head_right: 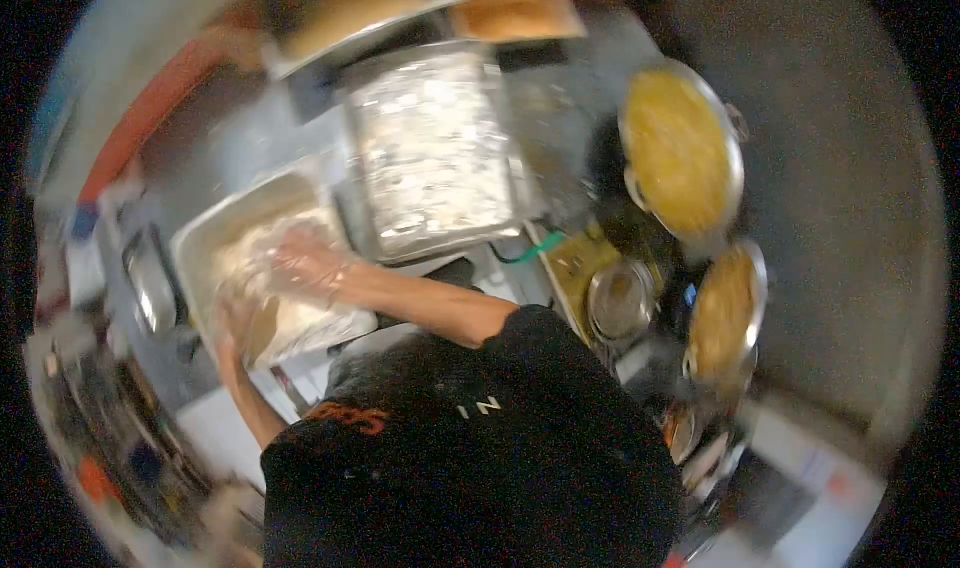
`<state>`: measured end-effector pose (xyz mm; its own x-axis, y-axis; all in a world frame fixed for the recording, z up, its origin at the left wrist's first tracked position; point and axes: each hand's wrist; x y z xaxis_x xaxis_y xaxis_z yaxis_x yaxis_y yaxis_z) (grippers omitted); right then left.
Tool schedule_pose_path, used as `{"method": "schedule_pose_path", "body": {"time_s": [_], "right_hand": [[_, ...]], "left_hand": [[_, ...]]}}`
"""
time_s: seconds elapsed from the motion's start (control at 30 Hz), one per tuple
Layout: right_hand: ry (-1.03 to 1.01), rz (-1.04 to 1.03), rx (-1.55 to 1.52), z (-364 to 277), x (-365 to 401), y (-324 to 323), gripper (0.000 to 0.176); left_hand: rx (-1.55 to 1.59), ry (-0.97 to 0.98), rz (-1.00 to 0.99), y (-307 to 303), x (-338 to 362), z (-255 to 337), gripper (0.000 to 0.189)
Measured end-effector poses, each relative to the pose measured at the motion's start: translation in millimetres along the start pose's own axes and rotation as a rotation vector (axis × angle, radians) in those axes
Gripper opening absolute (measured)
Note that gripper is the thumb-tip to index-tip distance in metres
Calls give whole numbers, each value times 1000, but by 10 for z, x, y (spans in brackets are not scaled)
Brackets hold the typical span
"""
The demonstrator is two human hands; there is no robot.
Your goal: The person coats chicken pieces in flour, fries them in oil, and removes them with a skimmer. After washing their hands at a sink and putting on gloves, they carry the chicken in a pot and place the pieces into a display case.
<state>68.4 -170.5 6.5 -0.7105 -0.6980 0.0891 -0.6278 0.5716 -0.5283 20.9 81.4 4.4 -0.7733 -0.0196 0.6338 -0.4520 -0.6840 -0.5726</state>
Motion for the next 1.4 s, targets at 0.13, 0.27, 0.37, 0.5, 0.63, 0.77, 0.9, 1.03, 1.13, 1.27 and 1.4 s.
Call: {"method": "schedule_pose_path", "body": {"time_s": [0.13, 0.27, 0.37, 0.5, 0.63, 0.77, 0.9, 1.03, 1.13, 1.27, 1.4], "right_hand": [[79, 285, -25, -281, 725, -1015, 36], [149, 668, 168, 358, 1911, -1714, 30], [929, 610, 410, 347, 2846, -2539, 25], [1246, 929, 348, 1481, 4397, -3057, 44], [1297, 947, 465, 2531, 5628, -3441, 42], [1759, 536, 291, 3004, 5777, -3733, 47], [1843, 436, 186, 3083, 5776, -3726, 46], [1970, 353, 298, 2668, 5455, -3889, 41], [1602, 735, 521, 2180, 5108, -4006, 34], [945, 756, 664, 1752, 4407, -3826, 31], [211, 527, -94, 304, 2452, -2903, 14]], "left_hand": [[-210, 204, 17, 266, -317, -35, 48], [-242, 150, -19, 311, -432, -199, 42], [-352, 117, 2, 349, -485, -462, 38], [-581, 90, 14, 387, -553, -918, 33], [-916, 164, -3, 395, -704, -1496, 28], [-1154, 265, -32, 500, -741, -1685, 26], [-1312, 67, -230, 548, -698, -1201, 37], [-1107, 18, -154, 454, -617, -970, 36], [-878, -10, -82, 384, -509, -817, 36], [-491, -11, 11, 279, -321, -457, 35], [-106, 85, 85, 198, -62, 38, 34]]}}
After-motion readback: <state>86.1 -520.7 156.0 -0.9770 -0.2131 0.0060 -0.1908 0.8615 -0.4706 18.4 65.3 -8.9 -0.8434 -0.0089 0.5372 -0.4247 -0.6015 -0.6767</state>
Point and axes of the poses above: each hand's wrist, its own x-axis away from the middle knuckle, its own y-axis out of the palm, z = x × y, and after that the axes turned 15 degrees about -z, right-handed
